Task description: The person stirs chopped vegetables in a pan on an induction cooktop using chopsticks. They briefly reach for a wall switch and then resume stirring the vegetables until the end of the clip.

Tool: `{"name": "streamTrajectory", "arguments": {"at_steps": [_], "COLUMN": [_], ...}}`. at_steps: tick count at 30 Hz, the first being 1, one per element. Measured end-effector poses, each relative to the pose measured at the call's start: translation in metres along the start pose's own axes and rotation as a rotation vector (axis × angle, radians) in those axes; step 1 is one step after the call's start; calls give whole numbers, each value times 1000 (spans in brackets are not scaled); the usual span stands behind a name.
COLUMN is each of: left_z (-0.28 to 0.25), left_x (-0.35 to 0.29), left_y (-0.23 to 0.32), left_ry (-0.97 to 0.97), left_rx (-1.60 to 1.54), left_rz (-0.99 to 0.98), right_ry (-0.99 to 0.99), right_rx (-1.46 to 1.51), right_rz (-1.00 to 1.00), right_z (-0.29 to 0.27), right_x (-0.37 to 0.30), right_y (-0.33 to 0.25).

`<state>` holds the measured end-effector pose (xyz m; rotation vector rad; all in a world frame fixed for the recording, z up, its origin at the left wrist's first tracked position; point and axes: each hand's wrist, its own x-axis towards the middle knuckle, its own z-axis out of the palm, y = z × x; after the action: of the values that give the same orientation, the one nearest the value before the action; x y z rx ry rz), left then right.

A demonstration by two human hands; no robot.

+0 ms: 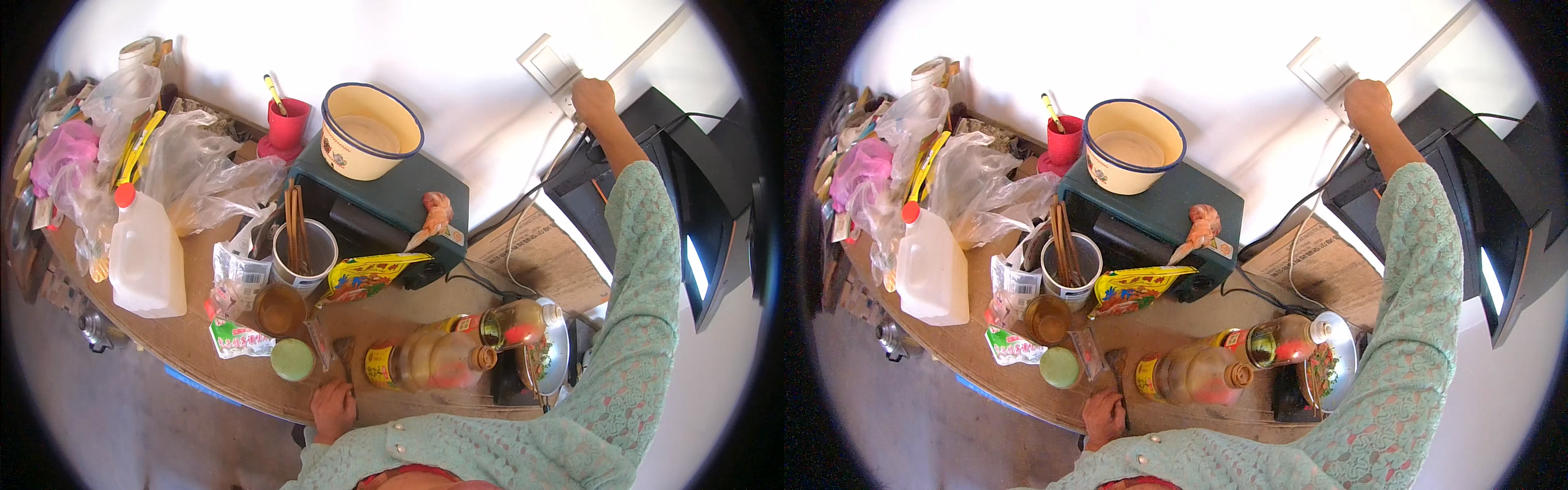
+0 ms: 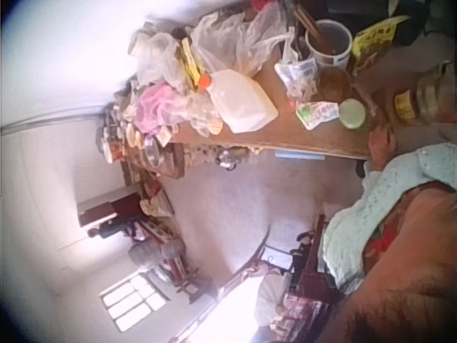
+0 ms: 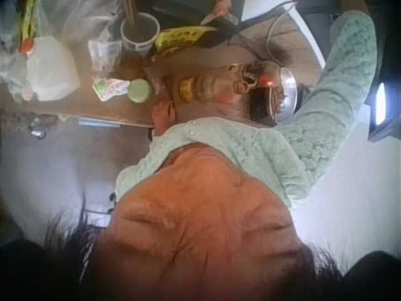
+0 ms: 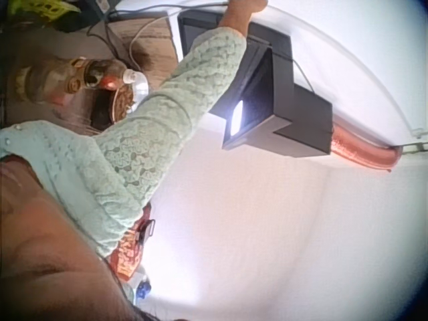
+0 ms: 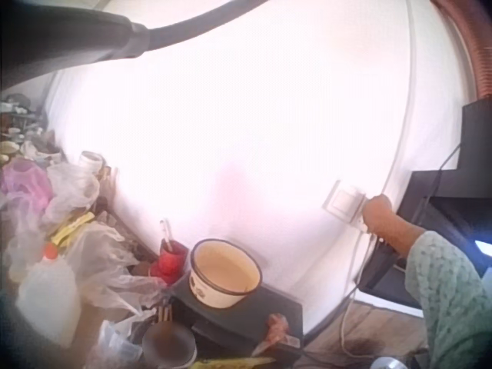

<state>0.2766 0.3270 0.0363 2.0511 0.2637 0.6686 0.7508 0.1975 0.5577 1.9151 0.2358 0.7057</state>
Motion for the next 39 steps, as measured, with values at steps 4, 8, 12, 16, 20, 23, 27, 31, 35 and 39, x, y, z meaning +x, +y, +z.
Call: {"name": "streamTrajectory", "arguments": {"at_steps": [4,8,12,16,20,23,27,31,35,39], "left_z": [-1,-5,-4,-4,-3,-5,-7,-8,-7,-5], "left_x": [-4,0,3,1,3,3,2,1,2,2], "left_y": [0,4,5,1,3,5,5,4,4,5], "left_ry": [6,3,2,15,36,37,5,-45,-60,-78], "left_rx": [-27,-8,-56,-41,-39,-42,-67,-45,-17,-25], "left_rz": [17,-20,1,28,38,29,16,7,13,6], "right_ry": [31,122,84,-162,-501,-601,-731,-719,-709,-627], "right_rx": [-53,-59,35,331,588,726,764,830,961,1145], "right_rz": [-68,-135,-176,-176,-187,-217,-228,-334,-325,-311], "right_z": [-6,-62,-73,-76,-93,-84,-62,-56,-60,-42], "right_x": [-14,-13,-50,-70,-81,-82,-97,-110,-111,-112], "right_y": [11,24,-10,-88,-138,-161,-195,-213,-207,-192]}}
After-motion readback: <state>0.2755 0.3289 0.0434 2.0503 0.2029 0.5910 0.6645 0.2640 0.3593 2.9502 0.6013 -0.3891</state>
